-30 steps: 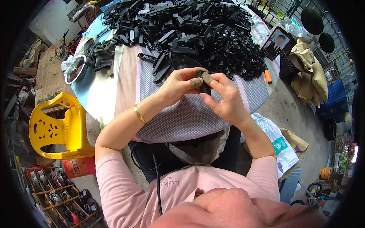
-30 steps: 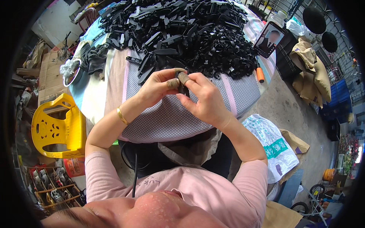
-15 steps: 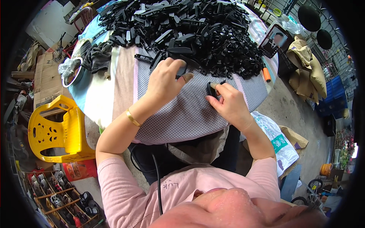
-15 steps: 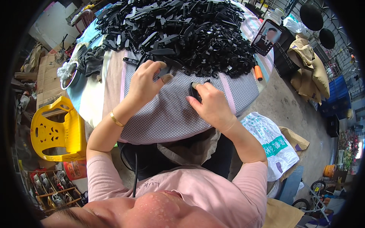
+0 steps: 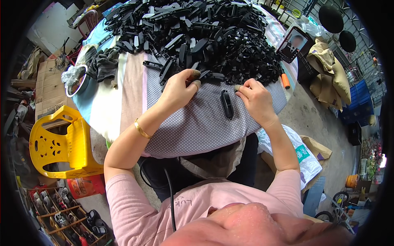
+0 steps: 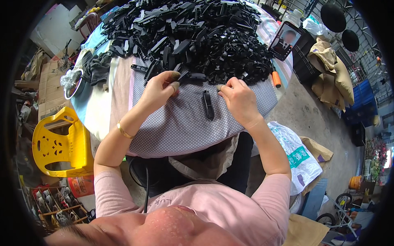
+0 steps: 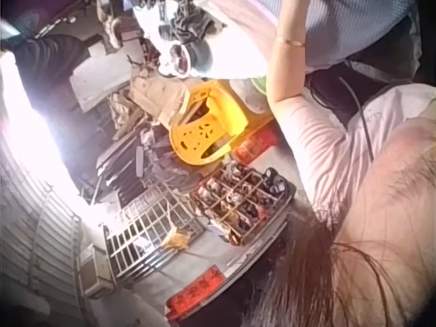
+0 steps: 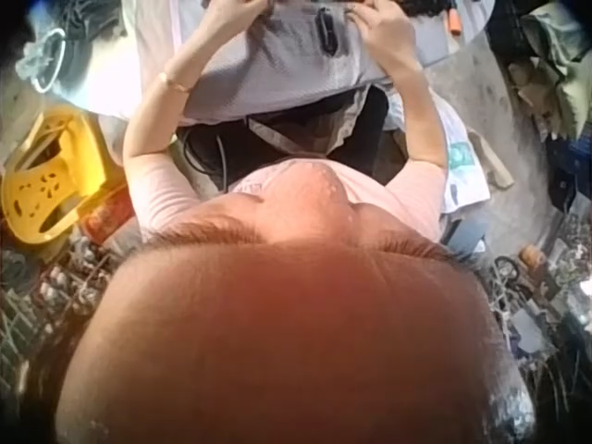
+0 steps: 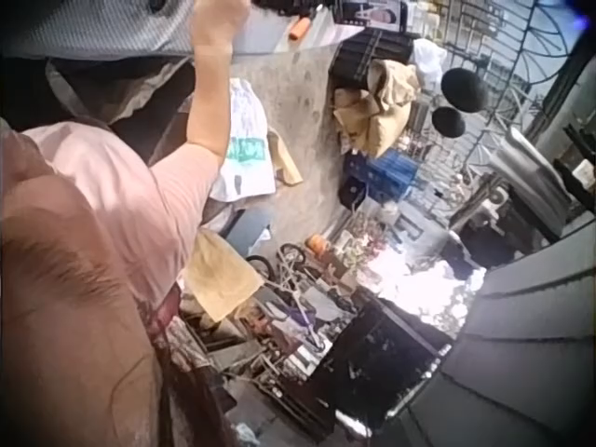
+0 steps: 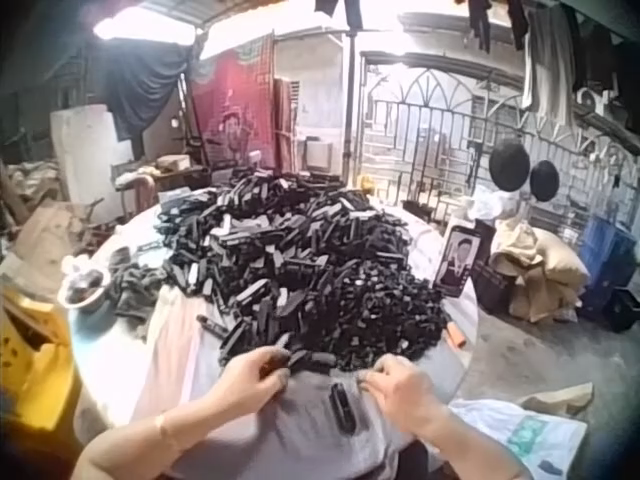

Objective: Assembling small black plastic components by hand and using a small hand tool.

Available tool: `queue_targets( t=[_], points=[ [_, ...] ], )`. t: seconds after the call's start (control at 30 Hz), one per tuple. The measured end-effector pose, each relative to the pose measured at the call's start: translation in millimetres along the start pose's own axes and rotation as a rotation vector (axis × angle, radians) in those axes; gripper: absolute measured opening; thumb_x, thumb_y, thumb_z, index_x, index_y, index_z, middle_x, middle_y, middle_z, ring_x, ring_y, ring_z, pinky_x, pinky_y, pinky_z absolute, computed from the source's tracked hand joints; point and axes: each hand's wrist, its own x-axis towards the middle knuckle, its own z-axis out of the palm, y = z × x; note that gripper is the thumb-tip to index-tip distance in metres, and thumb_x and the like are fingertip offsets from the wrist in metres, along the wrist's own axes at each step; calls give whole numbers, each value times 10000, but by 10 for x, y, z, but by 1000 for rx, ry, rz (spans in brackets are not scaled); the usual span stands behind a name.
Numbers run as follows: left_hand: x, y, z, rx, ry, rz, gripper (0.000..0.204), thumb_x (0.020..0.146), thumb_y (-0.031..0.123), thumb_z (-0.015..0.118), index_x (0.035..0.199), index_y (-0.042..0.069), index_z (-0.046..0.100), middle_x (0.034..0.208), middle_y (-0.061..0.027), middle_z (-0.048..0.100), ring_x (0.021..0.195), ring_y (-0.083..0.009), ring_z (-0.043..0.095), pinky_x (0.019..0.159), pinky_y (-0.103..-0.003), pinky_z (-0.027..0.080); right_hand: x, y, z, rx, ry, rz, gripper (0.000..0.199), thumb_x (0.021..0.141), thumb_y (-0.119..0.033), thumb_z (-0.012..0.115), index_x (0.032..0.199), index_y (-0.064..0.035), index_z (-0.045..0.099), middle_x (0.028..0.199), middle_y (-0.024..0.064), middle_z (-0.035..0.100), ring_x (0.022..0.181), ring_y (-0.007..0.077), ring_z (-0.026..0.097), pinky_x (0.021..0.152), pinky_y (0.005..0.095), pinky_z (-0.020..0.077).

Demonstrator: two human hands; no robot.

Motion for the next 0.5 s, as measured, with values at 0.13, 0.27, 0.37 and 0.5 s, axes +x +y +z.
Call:
queue_targets(
  t=[0.13, 0.27, 0.37, 0.5],
  points=[
    [40, 52, -45, -580, -197, -289, 311, 849, 57, 502, 1151, -1, 458, 986, -106, 593, 808, -165, 606, 755, -284, 505, 28, 101, 9, 168, -6, 39, 133, 736, -65, 666, 853, -7, 641, 783, 87, 578, 659, 203, 567, 587, 296, 458],
    [2, 42, -84, -774, -276, -304, 375, 856, 66, 506, 1201, -35, 397, 987, -103, 576, 788, -160, 599, 733, -289, 507, 115, -14, -12, 625, -71, 293, 188, 806, -48, 624, 990, -10, 625, 783, 32, 607, 642, 69, 544, 567, 214, 455],
    [-13, 69, -21, -862, -257, -246, 410, 870, 55, 490, 1253, -12, 358, 971, -82, 547, 786, -162, 587, 735, -310, 511, 180, -127, 1, 915, -49, 363, 234, 838, -58, 604, 1066, -8, 600, 824, -3, 603, 686, 51, 543, 597, 189, 464],
    [-36, 93, -14, -915, -318, -212, 392, 899, 91, 464, 1275, 40, 363, 887, -56, 508, 795, -166, 578, 745, -334, 510, 278, -325, 55, 992, -19, 288, 216, 856, -64, 586, 1060, 3, 606, 831, 25, 611, 725, 56, 560, 620, 184, 475]
  ],
)
